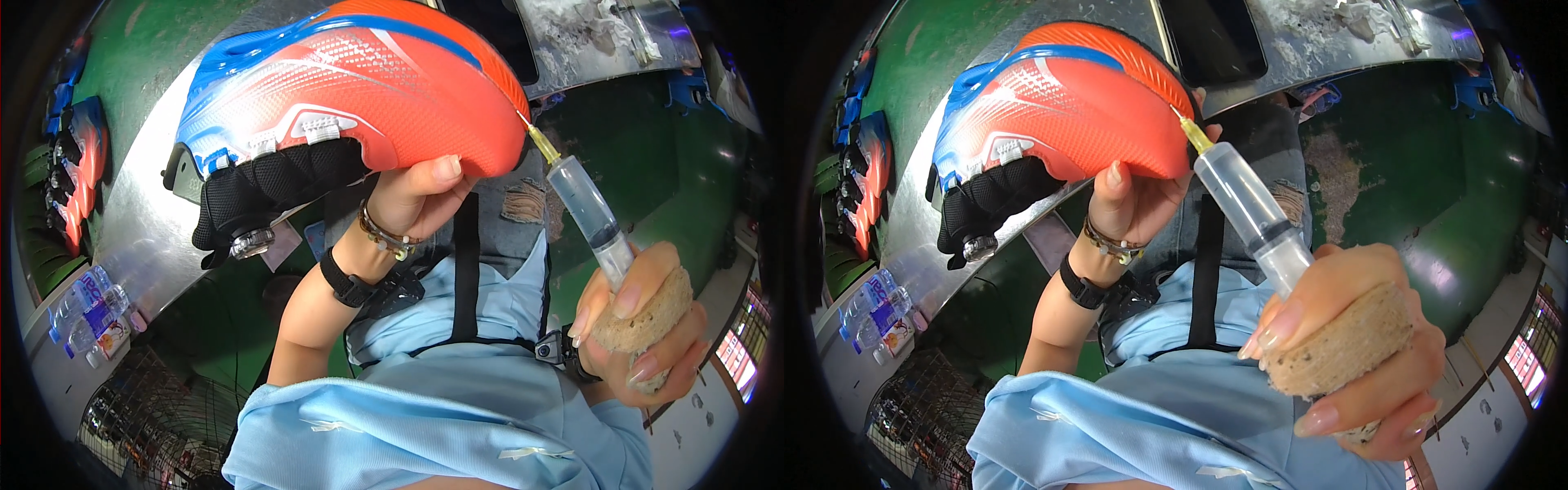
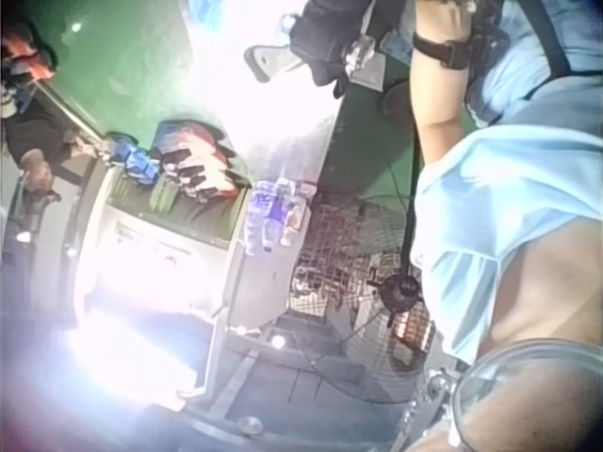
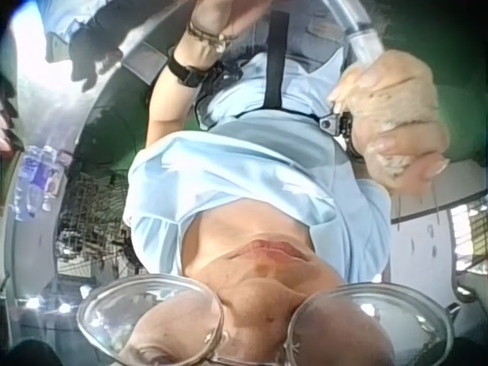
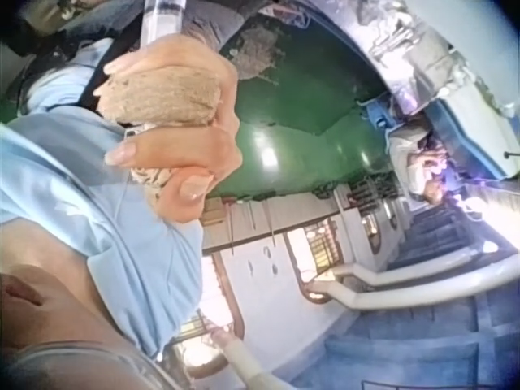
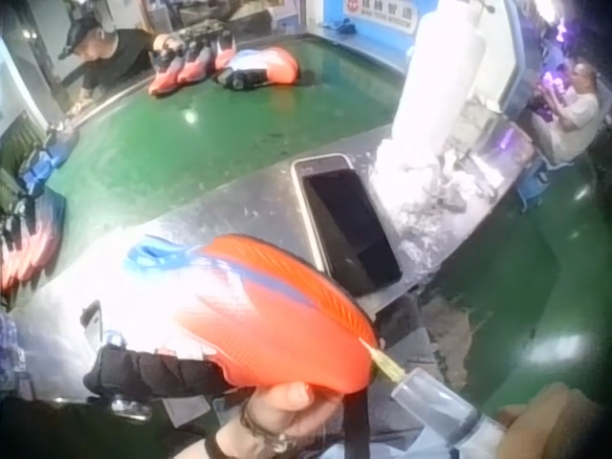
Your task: Applying adhesive to shoe components using a syringe.
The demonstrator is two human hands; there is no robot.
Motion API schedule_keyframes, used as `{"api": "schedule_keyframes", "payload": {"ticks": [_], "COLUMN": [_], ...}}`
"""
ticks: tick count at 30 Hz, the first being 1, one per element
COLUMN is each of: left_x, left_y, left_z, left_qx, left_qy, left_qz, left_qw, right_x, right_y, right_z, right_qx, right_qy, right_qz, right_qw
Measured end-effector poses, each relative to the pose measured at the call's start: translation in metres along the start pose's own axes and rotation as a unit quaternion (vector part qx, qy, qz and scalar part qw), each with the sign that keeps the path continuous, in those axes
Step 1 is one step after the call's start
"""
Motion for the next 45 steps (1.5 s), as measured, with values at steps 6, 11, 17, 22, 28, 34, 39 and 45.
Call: {"api": "schedule_keyframes", "payload": {"ticks": [6, 11, 17, 22, 28, 34, 39, 45], "left_x": [-0.001, -0.002, -0.010, -0.027, -0.035, -0.043, -0.044, -0.044], "left_y": [-0.007, -0.008, -0.018, -0.041, -0.056, -0.061, -0.063, -0.063], "left_z": [0.016, 0.027, 0.035, 0.026, 0.019, 0.014, 0.013, 0.014], "left_qx": [0.008, 0.018, -0.050, -0.163, -0.221, -0.239, -0.260, -0.264], "left_qy": [-0.025, -0.051, -0.102, -0.087, -0.034, -0.006, -0.015, -0.008], "left_qz": [0.001, 0.008, -0.015, -0.034, -0.024, 0.025, 0.057, 0.054], "left_qw": [1.000, 0.999, 0.993, 0.982, 0.974, 0.971, 0.964, 0.963], "right_x": [-0.003, -0.004, -0.006, -0.008, -0.012, -0.012, -0.016, -0.017], "right_y": [0.007, 0.004, 0.001, -0.004, -0.007, -0.009, -0.003, 0.001], "right_z": [-0.005, -0.002, -0.005, -0.004, -0.011, -0.012, -0.018, -0.020], "right_qx": [-0.046, -0.062, -0.080, -0.046, 0.027, 0.065, 0.010, 0.023], "right_qy": [-0.058, -0.059, -0.008, 0.020, 0.051, 0.085, 0.123, 0.137], "right_qz": [-0.001, -0.024, -0.063, -0.069, -0.104, -0.139, -0.097, -0.105], "right_qw": [0.997, 0.996, 0.995, 0.996, 0.993, 0.985, 0.988, 0.985]}}
Point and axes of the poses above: each hand's wrist, its own z-axis towards the middle knuckle, its own y-axis out of the back of the hand, x = y × z, the point moved 7 cm from there along z, towards the middle knuckle, and after that the axes turned 6 degrees about -y, right-handed, at the moved point
